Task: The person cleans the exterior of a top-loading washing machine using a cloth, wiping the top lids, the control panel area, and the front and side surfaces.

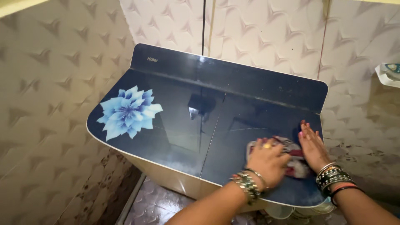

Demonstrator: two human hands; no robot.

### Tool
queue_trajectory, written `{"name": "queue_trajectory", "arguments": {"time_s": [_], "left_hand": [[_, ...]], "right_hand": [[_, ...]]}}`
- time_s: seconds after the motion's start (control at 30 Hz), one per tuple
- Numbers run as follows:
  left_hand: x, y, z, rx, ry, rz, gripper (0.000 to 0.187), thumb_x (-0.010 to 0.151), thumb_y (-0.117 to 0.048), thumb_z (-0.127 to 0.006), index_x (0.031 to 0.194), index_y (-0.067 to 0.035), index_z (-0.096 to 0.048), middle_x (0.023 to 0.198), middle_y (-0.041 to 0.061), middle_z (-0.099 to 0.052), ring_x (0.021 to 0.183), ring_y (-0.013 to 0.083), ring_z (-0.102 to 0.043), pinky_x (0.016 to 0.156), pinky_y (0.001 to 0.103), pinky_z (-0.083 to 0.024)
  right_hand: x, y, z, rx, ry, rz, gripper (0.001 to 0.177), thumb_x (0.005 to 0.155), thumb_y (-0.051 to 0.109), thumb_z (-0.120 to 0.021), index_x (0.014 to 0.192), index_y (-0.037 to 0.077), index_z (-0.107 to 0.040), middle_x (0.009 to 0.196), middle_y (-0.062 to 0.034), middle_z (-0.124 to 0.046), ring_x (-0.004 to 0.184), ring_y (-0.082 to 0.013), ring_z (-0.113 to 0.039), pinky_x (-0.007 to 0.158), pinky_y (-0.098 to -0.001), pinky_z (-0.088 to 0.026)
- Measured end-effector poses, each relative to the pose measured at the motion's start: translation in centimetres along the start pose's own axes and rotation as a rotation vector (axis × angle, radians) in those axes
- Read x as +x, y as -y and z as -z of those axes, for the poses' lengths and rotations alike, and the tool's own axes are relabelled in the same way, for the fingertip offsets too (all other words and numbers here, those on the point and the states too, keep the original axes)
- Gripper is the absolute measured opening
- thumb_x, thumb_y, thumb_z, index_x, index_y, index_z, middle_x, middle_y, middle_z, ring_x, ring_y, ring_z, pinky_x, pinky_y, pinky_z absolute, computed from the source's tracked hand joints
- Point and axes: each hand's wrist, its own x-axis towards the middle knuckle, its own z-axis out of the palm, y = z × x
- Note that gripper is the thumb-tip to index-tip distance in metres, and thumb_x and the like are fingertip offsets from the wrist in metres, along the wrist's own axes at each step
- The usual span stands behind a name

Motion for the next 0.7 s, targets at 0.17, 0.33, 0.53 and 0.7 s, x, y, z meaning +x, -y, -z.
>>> {"name": "queue_trajectory", "arguments": {"time_s": [0.17,0.33,0.53,0.7], "left_hand": [[-5.5,12.2,6.1,0.198,0.063,0.478,0.027,0.088,-0.027,-0.065,0.109,-0.010,-0.070,0.116,0.013,-0.066,0.106,0.0266,-0.060,0.091,0.048,-0.044],[-10.3,24.6,13.0,0.587,-0.253,0.745,0.046,0.074,-0.035,-0.066,0.117,-0.019,-0.069,0.126,0.015,-0.063,0.118,0.0363,-0.055,0.097,0.055,-0.041],[-5.8,17.0,10.6,0.074,-0.019,0.781,0.051,0.076,-0.043,-0.073,0.119,-0.016,-0.067,0.104,0.009,-0.072,0.092,0.0279,-0.070,0.079,0.042,-0.057],[-4.4,0.2,4.9,-0.083,0.222,0.050,0.035,0.072,-0.041,-0.071,0.104,-0.028,-0.078,0.131,0.013,-0.063,0.125,0.0318,-0.056,0.104,0.059,-0.039]], "right_hand": [[-4.5,5.1,1.9,-0.354,0.041,0.004,0.067,0.100,0.048,-0.035,0.156,0.011,-0.031,0.167,-0.0082,-0.022,0.154,-0.0224,-0.016,0.124,-0.0429,-0.011],[-6.1,7.8,2.5,-0.457,0.026,-0.018,0.069,0.099,0.049,-0.036,0.156,0.011,-0.030,0.167,-0.0075,-0.019,0.153,-0.0238,-0.016,0.122,-0.0432,-0.012],[-6.0,7.3,2.1,-0.524,0.059,-0.092,0.069,0.099,0.051,-0.033,0.157,0.015,-0.027,0.168,-0.0034,-0.018,0.154,-0.0209,-0.016,0.124,-0.0426,-0.013],[-6.2,5.6,0.9,-0.477,0.054,-0.151,0.070,0.099,0.049,-0.029,0.160,0.017,-0.022,0.169,-0.0008,-0.013,0.153,-0.0204,-0.012,0.122,-0.0455,-0.010]]}}
